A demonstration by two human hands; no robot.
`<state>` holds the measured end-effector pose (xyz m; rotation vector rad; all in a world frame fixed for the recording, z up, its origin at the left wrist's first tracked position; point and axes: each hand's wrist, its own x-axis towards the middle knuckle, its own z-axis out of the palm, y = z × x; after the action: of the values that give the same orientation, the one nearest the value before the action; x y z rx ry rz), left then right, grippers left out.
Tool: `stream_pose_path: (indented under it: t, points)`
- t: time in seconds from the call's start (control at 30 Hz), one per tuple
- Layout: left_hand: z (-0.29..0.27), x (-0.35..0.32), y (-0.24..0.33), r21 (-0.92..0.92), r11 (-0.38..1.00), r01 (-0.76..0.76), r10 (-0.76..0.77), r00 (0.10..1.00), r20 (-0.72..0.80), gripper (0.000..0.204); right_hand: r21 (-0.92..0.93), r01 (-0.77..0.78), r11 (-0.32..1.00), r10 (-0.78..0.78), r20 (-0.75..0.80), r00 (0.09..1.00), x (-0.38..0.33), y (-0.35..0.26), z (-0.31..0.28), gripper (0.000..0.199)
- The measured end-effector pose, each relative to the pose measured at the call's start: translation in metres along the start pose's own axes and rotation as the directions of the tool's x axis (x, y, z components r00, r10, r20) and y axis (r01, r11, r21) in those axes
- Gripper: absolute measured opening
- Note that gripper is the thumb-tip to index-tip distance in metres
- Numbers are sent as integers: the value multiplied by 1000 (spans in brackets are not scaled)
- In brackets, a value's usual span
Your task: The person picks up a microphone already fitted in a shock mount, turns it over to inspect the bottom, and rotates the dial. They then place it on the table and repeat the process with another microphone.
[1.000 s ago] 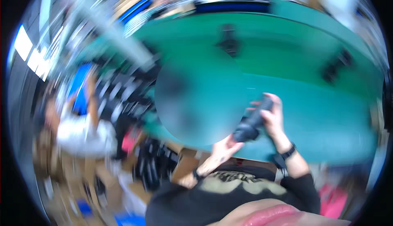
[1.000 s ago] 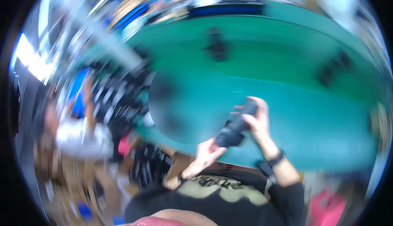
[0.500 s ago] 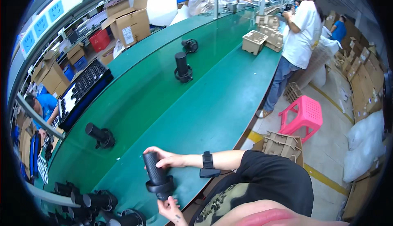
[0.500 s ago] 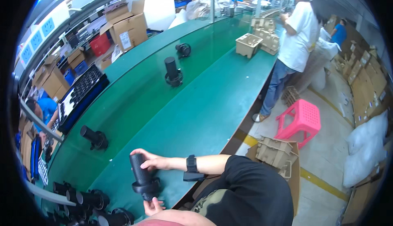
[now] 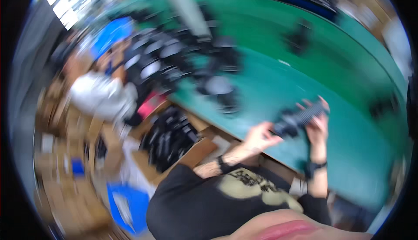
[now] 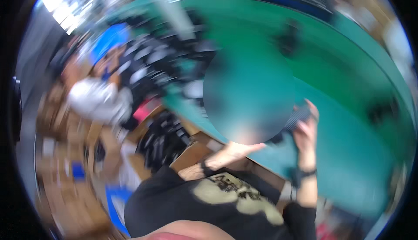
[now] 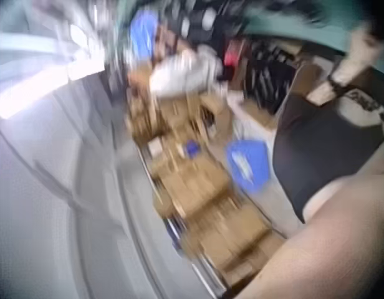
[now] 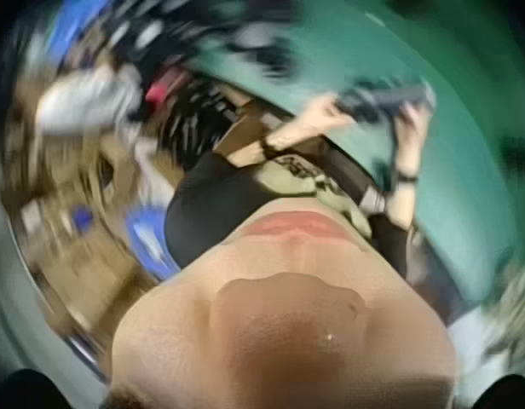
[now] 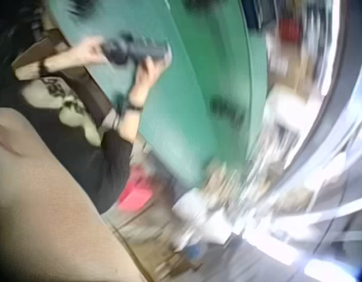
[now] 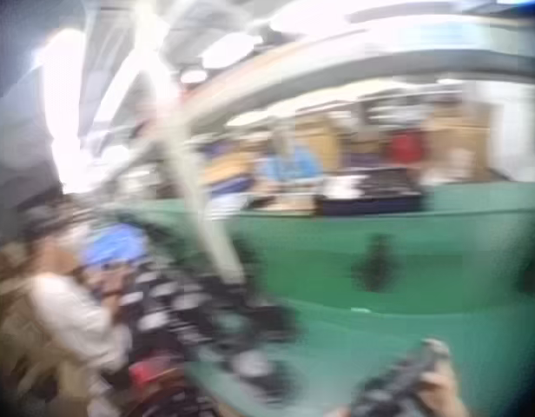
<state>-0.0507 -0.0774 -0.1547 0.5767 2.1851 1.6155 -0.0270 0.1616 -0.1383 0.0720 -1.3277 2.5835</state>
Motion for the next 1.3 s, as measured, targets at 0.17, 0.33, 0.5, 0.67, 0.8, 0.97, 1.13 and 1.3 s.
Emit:
stream_pose_path:
  t: [0.17,0.33,0.5,0.67,0.8,0.97,1.13,1.3]
  points:
    - [-5,-5,-3,-15,989,-147,145,985,-91,54,-10,9,1000,-9,5,1000,-7,4,-5,85]
    - [-6,-2,5,-24,992,-125,126,991,49,54,9,-36,999,35,28,999,-10,0,-8,86]
    - [-4,-2,3,-5,988,-157,157,983,91,52,-1,-75,997,75,55,996,-6,0,-14,88]
    - [-4,-3,4,-12,980,-200,200,979,47,52,38,-80,996,79,34,996,-5,2,-8,88]
    - [-7,-2,6,-25,986,-164,165,985,47,52,41,-85,996,84,24,996,-5,0,-4,87]
    - [-6,-3,5,3,984,-176,176,982,64,52,8,-76,997,76,16,997,-4,-2,1,86]
    - [-6,-2,6,43,988,-147,144,987,69,52,-26,-71,997,70,-51,996,-3,-1,5,92]
    - [-7,-4,8,71,982,-175,171,983,60,51,-82,-34,996,33,-21,999,-3,2,2,90]
